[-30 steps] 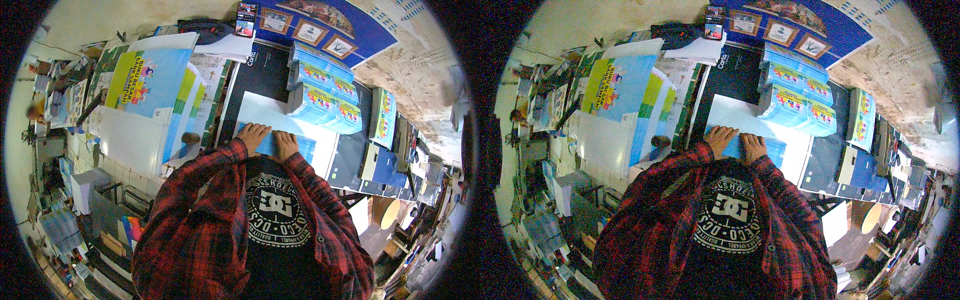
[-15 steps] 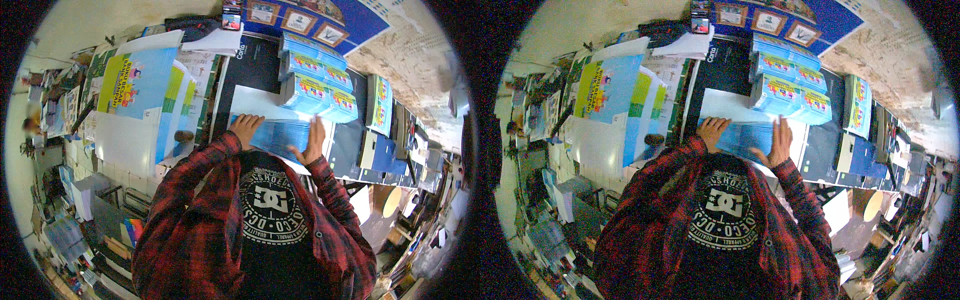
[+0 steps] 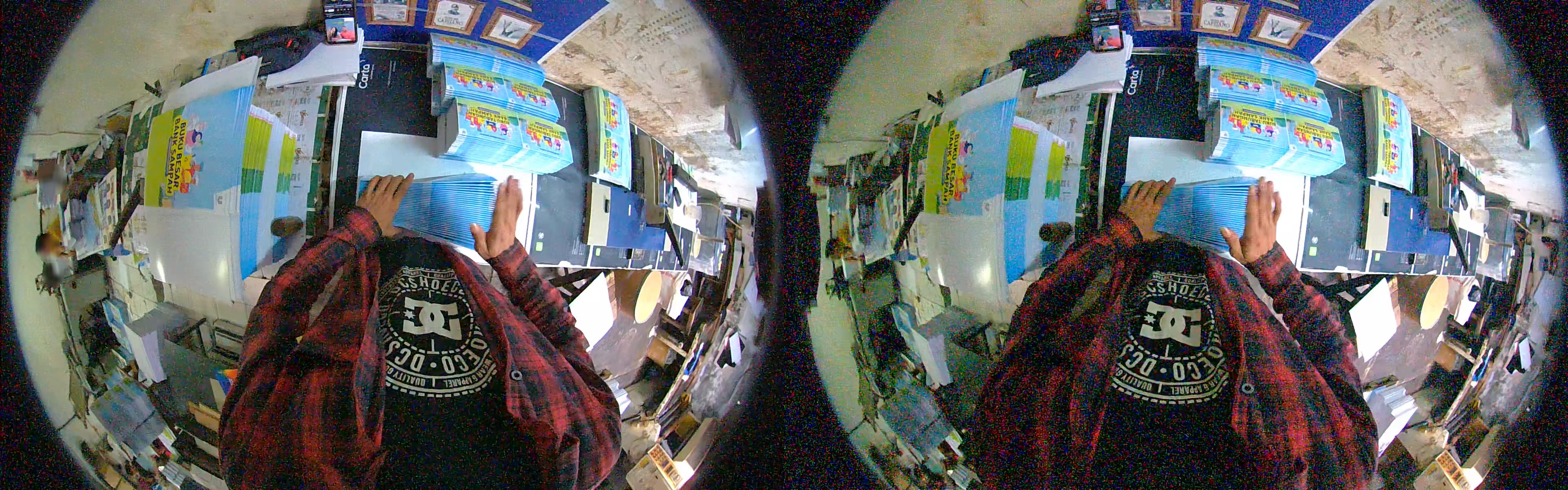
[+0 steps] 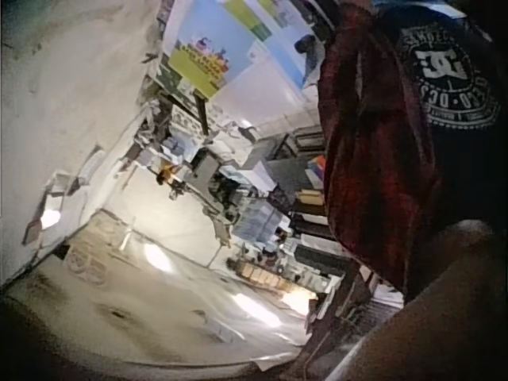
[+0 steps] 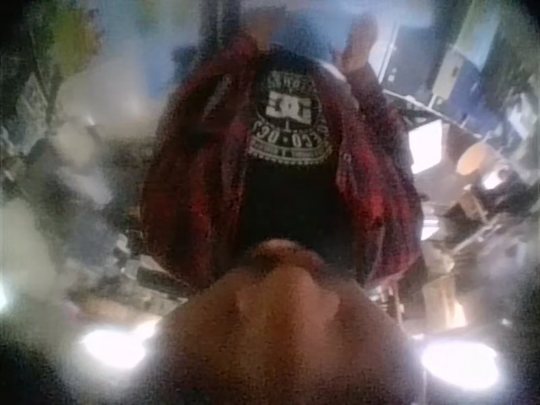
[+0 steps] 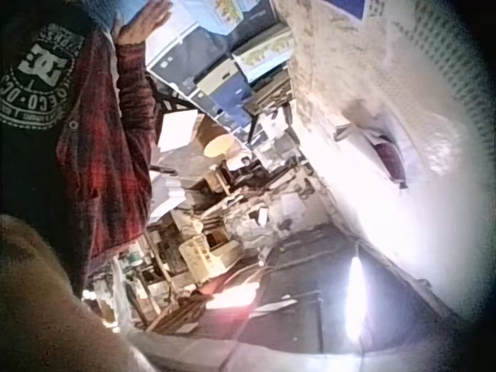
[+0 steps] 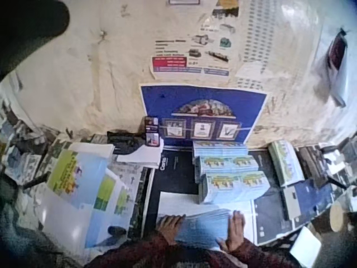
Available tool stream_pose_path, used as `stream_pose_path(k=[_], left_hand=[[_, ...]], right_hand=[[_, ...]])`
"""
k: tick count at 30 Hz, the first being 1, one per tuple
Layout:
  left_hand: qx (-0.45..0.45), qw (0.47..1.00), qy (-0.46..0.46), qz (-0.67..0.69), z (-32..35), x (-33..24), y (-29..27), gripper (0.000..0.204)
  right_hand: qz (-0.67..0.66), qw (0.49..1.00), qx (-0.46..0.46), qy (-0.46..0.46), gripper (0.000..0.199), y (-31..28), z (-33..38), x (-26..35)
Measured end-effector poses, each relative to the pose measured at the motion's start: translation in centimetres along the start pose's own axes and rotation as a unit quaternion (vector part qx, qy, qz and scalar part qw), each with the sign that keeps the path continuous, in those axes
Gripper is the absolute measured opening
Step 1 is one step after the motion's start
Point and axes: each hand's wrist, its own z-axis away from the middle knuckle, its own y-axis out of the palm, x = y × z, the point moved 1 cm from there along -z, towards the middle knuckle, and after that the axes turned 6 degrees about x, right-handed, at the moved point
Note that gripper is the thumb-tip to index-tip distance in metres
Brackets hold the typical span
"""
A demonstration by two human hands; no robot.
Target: The person stacks and organizes a large pile of light blue books on a table. They repeatedly pick up stacks, align the edges, and place them into a neat pile. Another person is visible in the background working at a separate station.
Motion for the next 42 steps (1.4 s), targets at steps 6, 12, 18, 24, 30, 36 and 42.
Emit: stream_pose_path(k=[6,12,18,24,30,36,42], left_hand=[[-0.027,1.000,0.006,0.014,-0.3,0.1,0.2,0.121],[-0.012,1.000,0.001,0.020,-0.3,0.2,0.3,0.120],[-0.054,0.997,0.033,0.039,0.5,0.1,0.5,0.108],[-0.051,0.998,0.014,0.032,1.4,-0.2,2.0,0.104],[-0.034,0.998,0.014,0.049,1.6,0.0,1.2,0.099],[-0.041,0.996,0.005,0.085,2.7,3.6,-0.9,0.084],[-0.024,0.989,0.003,0.144,2.6,4.4,0.0,0.065]], right_hand=[[0.089,0.944,0.314,0.050,0.088,4.4,2.1,-2.0],[0.060,0.942,0.331,0.007,0.117,6.3,-0.5,-0.2],[0.045,0.941,0.332,0.052,0.119,6.8,-1.2,-0.3],[0.034,0.949,0.310,0.045,0.117,7.8,-0.1,-0.3],[0.042,0.940,0.331,0.074,0.105,8.0,-0.7,0.0],[0.042,0.947,0.315,0.037,0.088,9.3,-0.1,-1.4],[0.021,0.939,0.341,0.036,0.086,9.3,0.1,-2.2]])
